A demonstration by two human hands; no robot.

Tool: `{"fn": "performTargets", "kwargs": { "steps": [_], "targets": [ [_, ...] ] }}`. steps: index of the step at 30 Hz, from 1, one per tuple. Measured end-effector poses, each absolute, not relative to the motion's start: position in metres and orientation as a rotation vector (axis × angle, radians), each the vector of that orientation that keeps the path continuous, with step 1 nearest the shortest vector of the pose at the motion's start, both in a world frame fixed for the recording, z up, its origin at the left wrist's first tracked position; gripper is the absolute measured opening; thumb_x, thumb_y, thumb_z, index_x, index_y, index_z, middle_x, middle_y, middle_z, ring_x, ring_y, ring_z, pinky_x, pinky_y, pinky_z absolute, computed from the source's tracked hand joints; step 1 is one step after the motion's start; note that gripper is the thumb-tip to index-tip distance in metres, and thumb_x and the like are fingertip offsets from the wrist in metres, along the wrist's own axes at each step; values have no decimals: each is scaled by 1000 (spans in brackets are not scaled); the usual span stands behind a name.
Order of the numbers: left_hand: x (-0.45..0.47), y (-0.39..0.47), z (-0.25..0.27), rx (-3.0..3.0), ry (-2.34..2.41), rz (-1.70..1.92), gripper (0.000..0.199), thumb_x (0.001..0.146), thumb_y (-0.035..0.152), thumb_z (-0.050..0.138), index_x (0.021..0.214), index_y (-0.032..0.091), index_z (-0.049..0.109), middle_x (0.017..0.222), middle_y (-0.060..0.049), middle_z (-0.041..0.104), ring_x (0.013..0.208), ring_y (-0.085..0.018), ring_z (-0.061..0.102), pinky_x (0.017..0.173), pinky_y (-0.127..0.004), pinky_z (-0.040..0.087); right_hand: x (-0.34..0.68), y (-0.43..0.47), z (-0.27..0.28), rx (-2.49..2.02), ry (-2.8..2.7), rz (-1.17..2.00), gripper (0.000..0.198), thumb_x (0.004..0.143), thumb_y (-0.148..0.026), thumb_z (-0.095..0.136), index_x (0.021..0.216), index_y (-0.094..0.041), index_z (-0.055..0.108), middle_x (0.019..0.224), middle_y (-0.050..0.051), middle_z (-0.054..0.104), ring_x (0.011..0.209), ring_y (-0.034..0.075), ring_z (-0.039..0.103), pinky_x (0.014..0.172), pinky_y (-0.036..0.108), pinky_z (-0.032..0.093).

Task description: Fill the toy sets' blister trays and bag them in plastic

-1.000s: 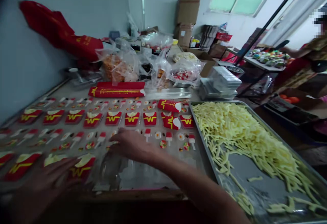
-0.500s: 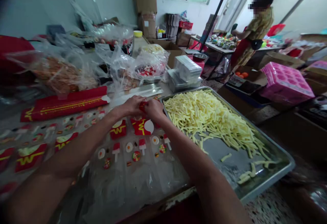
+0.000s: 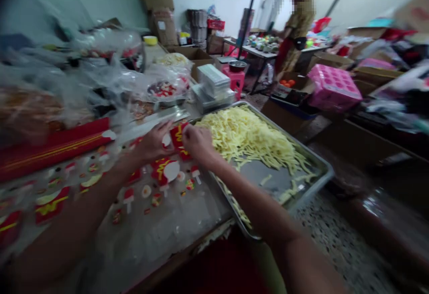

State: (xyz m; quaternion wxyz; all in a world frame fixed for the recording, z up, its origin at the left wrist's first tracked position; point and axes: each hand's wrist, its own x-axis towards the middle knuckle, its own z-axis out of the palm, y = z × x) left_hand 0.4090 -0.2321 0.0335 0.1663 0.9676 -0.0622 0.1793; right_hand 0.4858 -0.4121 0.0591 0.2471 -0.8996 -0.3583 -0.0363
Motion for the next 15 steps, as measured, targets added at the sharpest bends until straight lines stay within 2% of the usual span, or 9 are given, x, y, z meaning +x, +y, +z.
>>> {"fn": "performTargets", "kwargs": {
  "steps": [2,5,8,11,15],
  "targets": [
    [405,-273,47,2801,-238,591,82,83,45,67,153,11,39,150,-22,51,139,-36,49,117,-51,39,463,-432,66,-2353,-1069,-120,19,94,-24,55,95,-20,74,93,4,75,84,18,63,73,28,39],
    [394,-312,55,2872,-130,596,63,87,38,59,143,10,49,136,-23,59,130,-40,56,109,-54,45,438,-474,62,-2235,-1168,-201,21,99,-22,53,100,-18,74,99,6,74,91,18,62,82,28,42],
    [373,-323,48,2879,-42,453,74,81,50,67,143,15,48,133,-20,61,125,-42,58,106,-54,49,437,-554,47,-2205,-1198,-230,23,102,-25,54,110,-20,75,100,6,74,94,18,62,87,28,43],
    [349,-333,39,2851,65,295,78,78,55,72,146,27,44,134,-11,63,122,-40,62,102,-55,52,471,-648,27,-2425,-954,-204,18,98,-24,61,94,-21,79,92,6,76,87,19,65,82,29,44],
    [339,-376,45,2816,13,335,81,78,49,74,149,25,41,140,-11,61,124,-39,61,106,-52,51,534,-714,11,-2801,-603,-248,25,99,-26,56,102,-18,80,101,11,76,94,24,67,80,31,44]
  ]
}}
